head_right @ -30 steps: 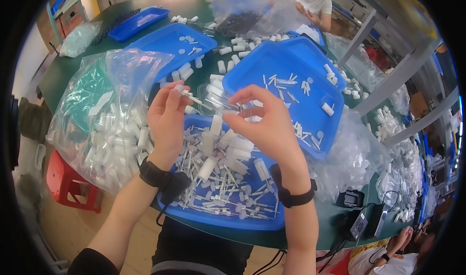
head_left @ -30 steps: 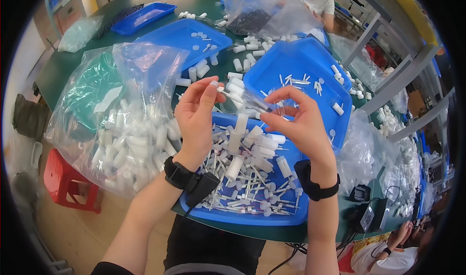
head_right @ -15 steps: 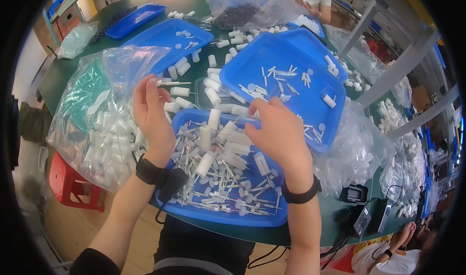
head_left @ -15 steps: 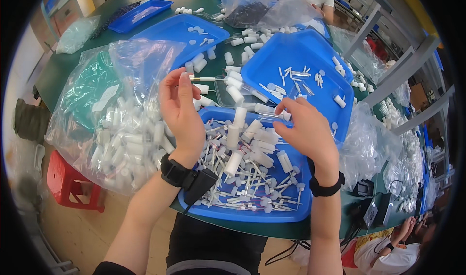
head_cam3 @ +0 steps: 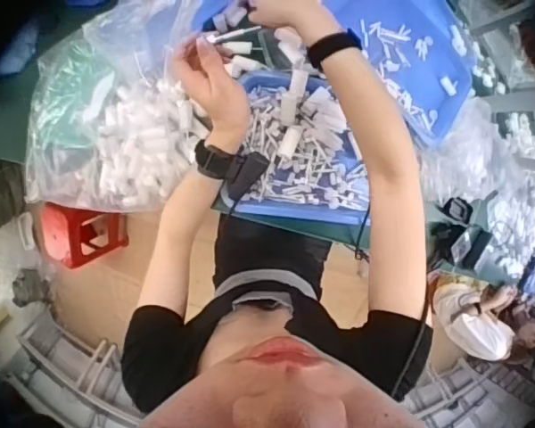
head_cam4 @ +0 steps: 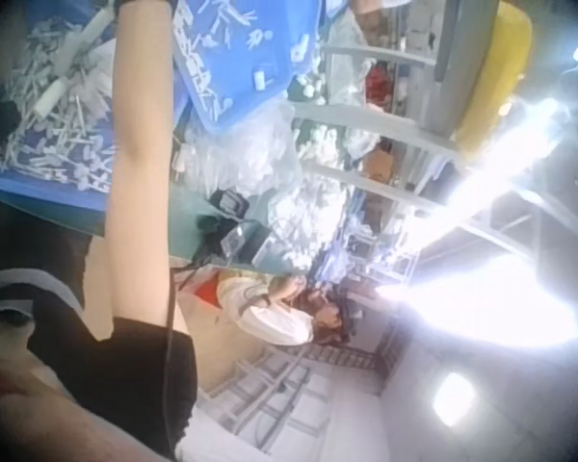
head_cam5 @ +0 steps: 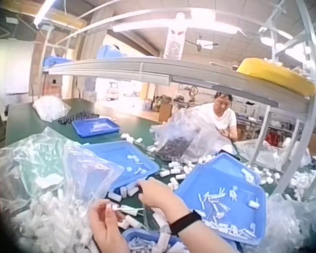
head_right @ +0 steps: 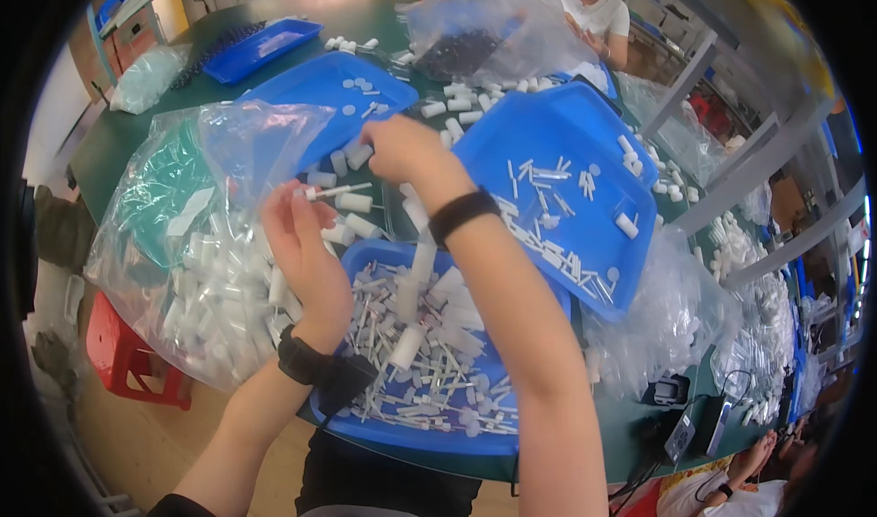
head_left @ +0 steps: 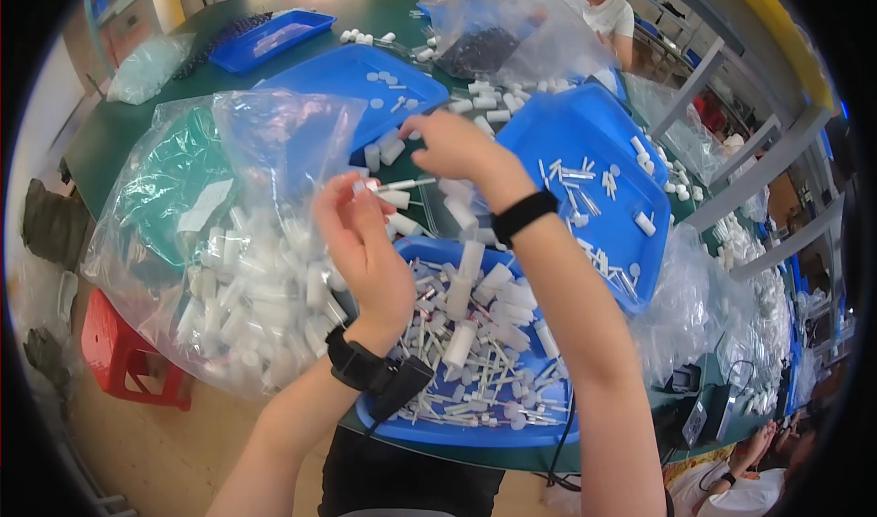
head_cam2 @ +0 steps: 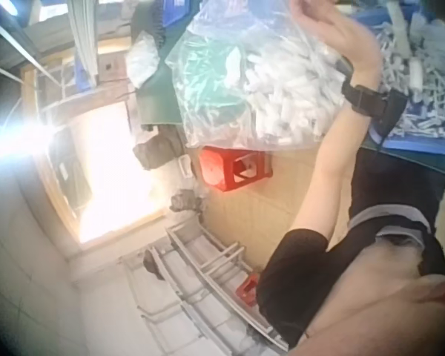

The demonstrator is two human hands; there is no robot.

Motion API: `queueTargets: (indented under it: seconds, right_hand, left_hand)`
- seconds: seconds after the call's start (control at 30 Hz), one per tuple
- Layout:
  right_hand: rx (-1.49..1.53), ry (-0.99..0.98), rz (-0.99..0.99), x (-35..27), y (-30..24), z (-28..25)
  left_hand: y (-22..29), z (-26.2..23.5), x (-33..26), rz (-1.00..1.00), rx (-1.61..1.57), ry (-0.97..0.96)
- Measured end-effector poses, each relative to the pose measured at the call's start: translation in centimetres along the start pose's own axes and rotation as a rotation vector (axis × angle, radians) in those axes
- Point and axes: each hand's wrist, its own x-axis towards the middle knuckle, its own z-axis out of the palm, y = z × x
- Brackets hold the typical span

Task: Assembling small white plastic sprayer or pump components by inserting a thin tube into a cap.

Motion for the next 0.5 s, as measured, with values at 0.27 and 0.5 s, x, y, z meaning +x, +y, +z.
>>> queueTargets:
  seconds: [0.27,0.5]
  right_hand:
    - [0.163,-0.272,0.056,3.4,-1.7,3.6]
    - [0.054,-0.258,-0.041,2.6,-2.4,5.0]
  left_hand:
    - [-0.4,-0.7,0.2,-0.002,-0.028,-0.023]
    - [-0.6,-0.7,0.1,0.005,-0.027,-0.035]
